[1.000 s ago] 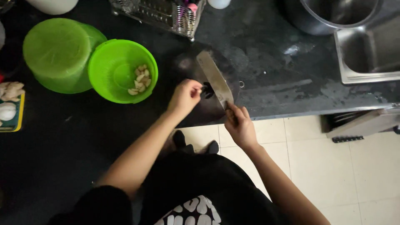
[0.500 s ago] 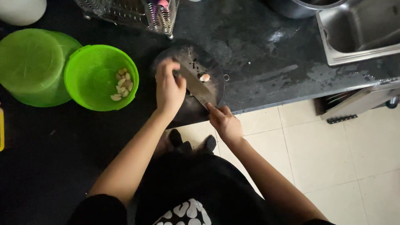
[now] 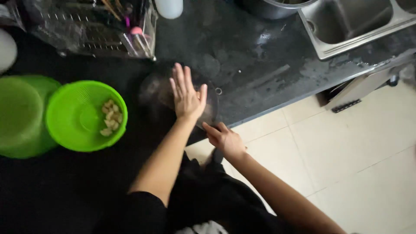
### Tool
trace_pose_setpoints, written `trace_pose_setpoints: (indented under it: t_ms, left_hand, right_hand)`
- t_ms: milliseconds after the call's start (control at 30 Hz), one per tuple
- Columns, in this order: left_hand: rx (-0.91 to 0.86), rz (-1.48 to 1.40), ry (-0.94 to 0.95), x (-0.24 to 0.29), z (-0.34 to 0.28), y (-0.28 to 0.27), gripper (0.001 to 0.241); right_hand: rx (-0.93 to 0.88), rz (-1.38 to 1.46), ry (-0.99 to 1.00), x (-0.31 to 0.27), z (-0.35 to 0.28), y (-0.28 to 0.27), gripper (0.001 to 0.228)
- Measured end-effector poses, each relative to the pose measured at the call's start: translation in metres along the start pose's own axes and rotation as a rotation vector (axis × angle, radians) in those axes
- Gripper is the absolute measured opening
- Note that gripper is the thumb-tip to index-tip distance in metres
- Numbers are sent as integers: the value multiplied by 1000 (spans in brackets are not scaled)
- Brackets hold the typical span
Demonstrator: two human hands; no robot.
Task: Crushing and chopping garlic cloves and shallots on a wooden cutting board.
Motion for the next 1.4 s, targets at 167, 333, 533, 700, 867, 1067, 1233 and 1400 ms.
trace_pose_setpoints:
  t_ms: [167,333,533,700,867,1067,1233,1400]
  left_hand:
    - [192,-233,-109,-19,-1,-21,66]
    - [493,-292,-302,-50,-15,-82,52]
    - [9,-273,-260,-48,-59,-58,44]
    - [-327,-24,-348,-53,-62,-21,29]
    - [-238,-40,-353,-83,-18,9,18]
    - [-251,-219,-295,-85,-6,47,21]
    - [-144,-190,-342,-96,-15,-30,35]
    - [-71,68,-621,-184,-44,-134,32]
  right_hand:
    - [5,185,45,-4,1,-17,39]
    - [-103,855,182,3,1,-18,43]
    - [-182,1273,465,8,0,-22,40]
    - [-19,1379,496,7,-4,-42,42]
    - [53,1351,488,24,-10,-47,38]
    - [88,1351,460,28,-15,-49,37]
    - [31,1358,457,23,-11,-45,45]
    - [-152,1322,377,9,-1,-28,35]
Point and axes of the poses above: each hand's wrist, its own z-axis towards the middle knuckle, its own y-axis out of the palm, x = y × z, the point moved 7 cm from there along z, towards the middle knuckle, and after that the axes turned 2 degrees about y, right-handed, at the moved point
